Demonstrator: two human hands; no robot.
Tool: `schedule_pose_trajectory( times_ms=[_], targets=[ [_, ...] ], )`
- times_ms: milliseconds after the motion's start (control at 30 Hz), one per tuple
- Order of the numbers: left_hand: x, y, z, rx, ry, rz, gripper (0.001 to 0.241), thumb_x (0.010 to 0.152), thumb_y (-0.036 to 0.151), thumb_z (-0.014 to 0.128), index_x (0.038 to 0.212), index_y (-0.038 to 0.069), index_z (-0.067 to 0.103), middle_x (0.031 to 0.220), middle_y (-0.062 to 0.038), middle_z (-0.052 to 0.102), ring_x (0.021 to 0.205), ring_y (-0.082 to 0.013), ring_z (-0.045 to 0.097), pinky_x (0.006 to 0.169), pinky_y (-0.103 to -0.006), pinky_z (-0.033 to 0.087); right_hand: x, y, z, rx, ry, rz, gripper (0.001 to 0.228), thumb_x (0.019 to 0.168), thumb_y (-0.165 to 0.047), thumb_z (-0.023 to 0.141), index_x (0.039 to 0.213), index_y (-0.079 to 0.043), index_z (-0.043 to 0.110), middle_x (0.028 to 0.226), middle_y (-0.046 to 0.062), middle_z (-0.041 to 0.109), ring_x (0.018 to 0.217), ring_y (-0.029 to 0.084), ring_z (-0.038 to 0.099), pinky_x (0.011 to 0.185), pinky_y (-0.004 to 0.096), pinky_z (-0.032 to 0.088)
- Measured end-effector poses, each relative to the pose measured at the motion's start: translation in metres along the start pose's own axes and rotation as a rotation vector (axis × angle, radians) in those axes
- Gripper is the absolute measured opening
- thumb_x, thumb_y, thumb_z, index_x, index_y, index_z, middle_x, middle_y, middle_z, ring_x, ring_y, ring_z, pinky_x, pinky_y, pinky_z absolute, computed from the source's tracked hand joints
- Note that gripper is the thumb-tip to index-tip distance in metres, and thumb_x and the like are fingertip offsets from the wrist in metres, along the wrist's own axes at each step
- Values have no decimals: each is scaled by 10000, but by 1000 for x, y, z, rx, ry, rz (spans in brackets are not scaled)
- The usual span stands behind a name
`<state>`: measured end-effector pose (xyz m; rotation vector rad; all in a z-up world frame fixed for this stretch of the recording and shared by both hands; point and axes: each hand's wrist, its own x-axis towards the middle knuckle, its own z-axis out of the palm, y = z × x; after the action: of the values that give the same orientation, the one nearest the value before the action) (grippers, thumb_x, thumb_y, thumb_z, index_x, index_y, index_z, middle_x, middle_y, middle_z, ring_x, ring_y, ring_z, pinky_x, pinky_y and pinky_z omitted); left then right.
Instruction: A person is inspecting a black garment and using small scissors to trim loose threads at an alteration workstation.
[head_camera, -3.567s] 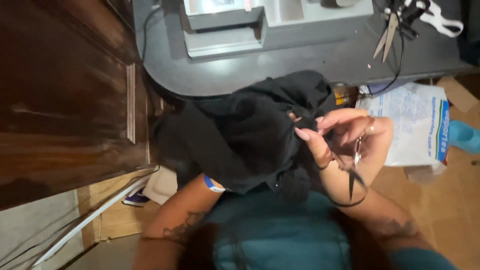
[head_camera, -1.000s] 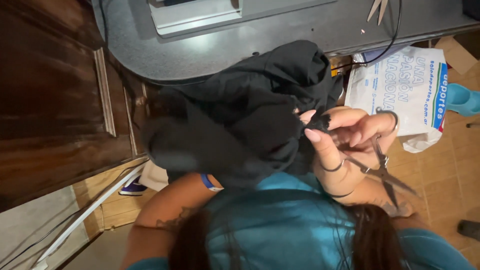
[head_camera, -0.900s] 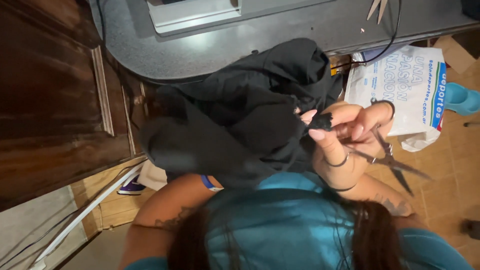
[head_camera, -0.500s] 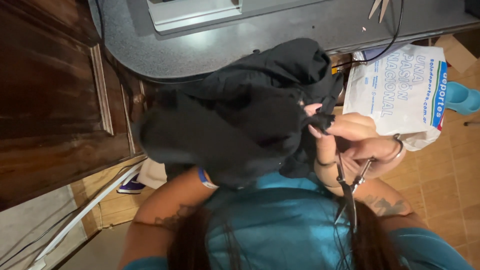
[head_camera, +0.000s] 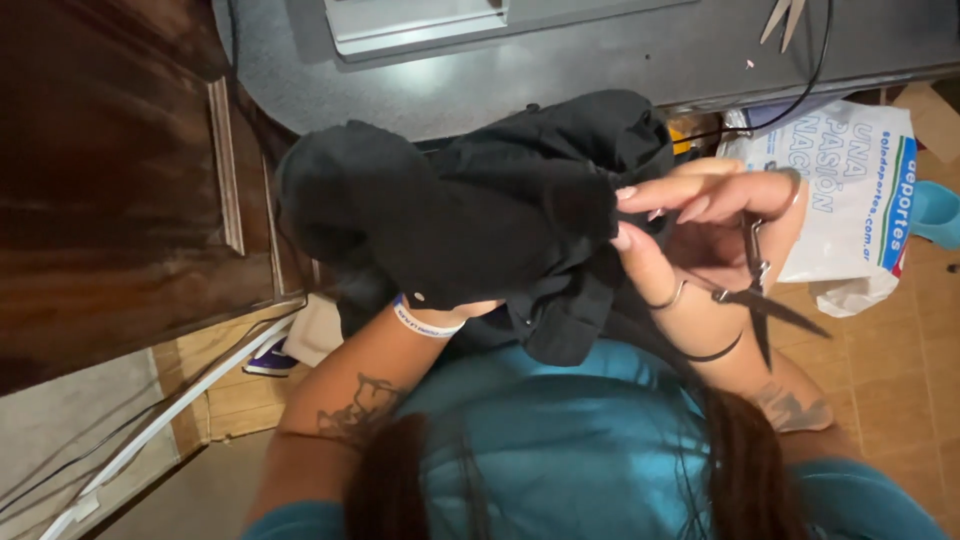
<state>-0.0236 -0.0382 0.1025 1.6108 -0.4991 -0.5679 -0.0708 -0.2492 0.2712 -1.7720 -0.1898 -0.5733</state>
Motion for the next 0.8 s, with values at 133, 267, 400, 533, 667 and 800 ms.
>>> schedule_pose_trajectory(
  times_ms=[133,267,400,533,667,800],
  targets=[
    [-10,8,-1,-7,13,-20,286,986,67,484,891,96,753,908,-46,789,897,-159,744,950,-316,562,11,7,-6,37,-64,7,435,1008,1,750,1145,-115,355,1269,268,636,953,201,580,1018,330,520],
    [-18,16,-3,-9,15,-36,294,989,64,478,888,93,753,907,-47,790,897,-155,744,953,-314,563,13,22,-6,117,-59,156,434,981,-11,790,1119,-110,391,986,119,619,1025,260,720,1054,376,618],
    [-25,25,-2,-20,20,-42,302,992,62,473,885,90,754,905,-47,791,898,-151,745,957,-311,565,21,29,-11,132,68,170,410,1019,-57,788,1120,-148,401,987,68,617,994,170,655,1020,299,546],
    [-67,116,-20,538,-297,-50,518,1072,421,622,668,110,531,645,-70,572,624,-267,592,659,-452,397,31,21,3,91,67,162,392,987,-19,782,1089,-131,420,939,73,609,945,147,649,950,275,549],
    [-69,208,-7,349,178,529,314,989,128,748,825,-5,514,767,-112,526,674,-292,507,659,-415,434,29,16,16,115,-59,155,411,1038,-105,812,1112,-131,408,959,97,615,934,151,659,928,263,543],
    [-4,186,-2,839,486,491,690,839,615,801,957,-5,522,916,-122,499,824,-349,548,788,-456,497,42,12,23,193,-93,169,430,980,-12,826,1056,-123,417,928,82,633,924,164,693,937,284,602]
  ],
)
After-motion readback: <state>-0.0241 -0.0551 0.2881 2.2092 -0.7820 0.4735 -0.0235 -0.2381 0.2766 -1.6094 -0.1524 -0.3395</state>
